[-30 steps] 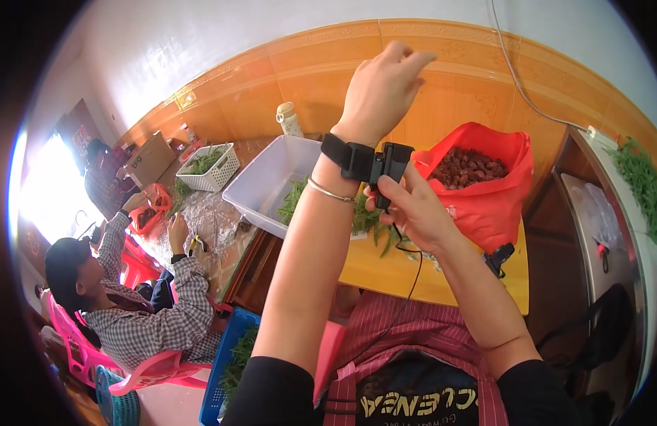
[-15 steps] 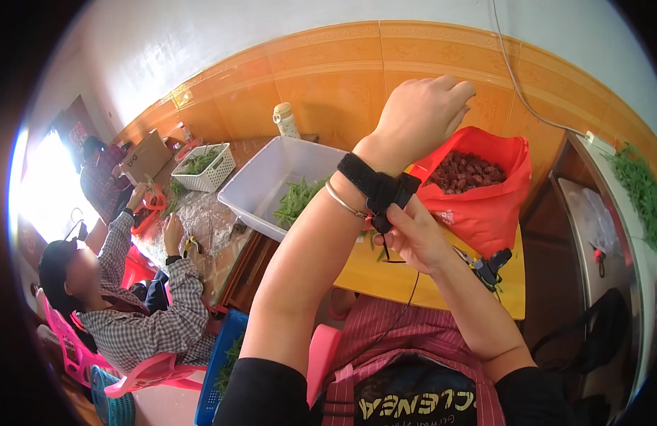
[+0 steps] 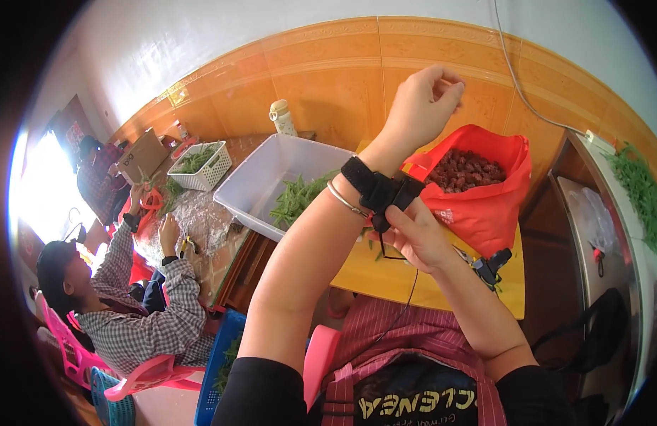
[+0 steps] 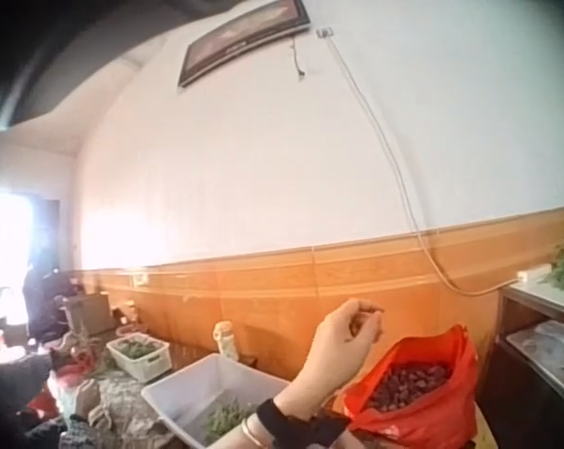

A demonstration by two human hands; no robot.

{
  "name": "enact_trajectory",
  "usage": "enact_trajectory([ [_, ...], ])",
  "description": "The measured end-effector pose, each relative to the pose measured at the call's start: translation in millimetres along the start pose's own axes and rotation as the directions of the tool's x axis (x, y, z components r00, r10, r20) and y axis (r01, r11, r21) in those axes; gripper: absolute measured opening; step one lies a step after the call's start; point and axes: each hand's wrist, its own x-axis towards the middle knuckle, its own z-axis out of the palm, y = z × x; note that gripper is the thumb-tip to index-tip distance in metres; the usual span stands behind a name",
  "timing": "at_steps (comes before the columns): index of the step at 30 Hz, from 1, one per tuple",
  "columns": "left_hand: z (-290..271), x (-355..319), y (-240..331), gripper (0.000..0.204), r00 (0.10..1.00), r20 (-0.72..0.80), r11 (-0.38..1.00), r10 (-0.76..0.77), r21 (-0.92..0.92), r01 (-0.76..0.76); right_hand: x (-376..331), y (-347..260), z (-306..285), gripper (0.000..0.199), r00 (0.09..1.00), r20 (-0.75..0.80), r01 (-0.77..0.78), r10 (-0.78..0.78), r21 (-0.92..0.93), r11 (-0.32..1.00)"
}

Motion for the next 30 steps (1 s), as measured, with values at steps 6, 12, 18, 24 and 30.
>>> enact_trajectory([
  [6, 2.0, 0.0, 0.0, 0.017, 0.959, -0.071, 0.859, 0.274, 0.467, -0.21, 3.8, 14.7, -5.2, 0.035, 0.998, -0.039, 0.059, -0.058, 0.027, 0.998],
  [12, 2.0, -5.4, -1.4, 0.015, 0.924, -0.056, 0.795, 0.379, 0.531, -0.294, 0.0, 17.3, -5.2, 0.037, 0.996, -0.088, -0.008, 0.01, 0.021, 1.0],
  [18, -2.1, -29.3, 6.8, 0.012, 0.862, 0.12, 0.675, 0.493, 0.572, -0.466, 1.2, -42.2, -71.1, 0.029, 0.993, -0.116, 0.002, -0.028, -0.211, 0.977],
  [24, 26.0, -79.3, 19.2, 0.008, 0.459, 0.742, 0.434, 0.489, 0.25, -0.866, 31.8, -107.1, -46.4, 0.041, 0.934, 0.092, -0.226, 0.346, -0.599, 0.768],
  [30, 58.7, -125.5, 5.6, 0.011, 0.344, 0.849, 0.385, 0.402, 0.185, -0.904, 53.9, -96.0, -7.1, 0.041, 0.573, 0.223, -0.334, 0.788, -0.814, 0.474],
])
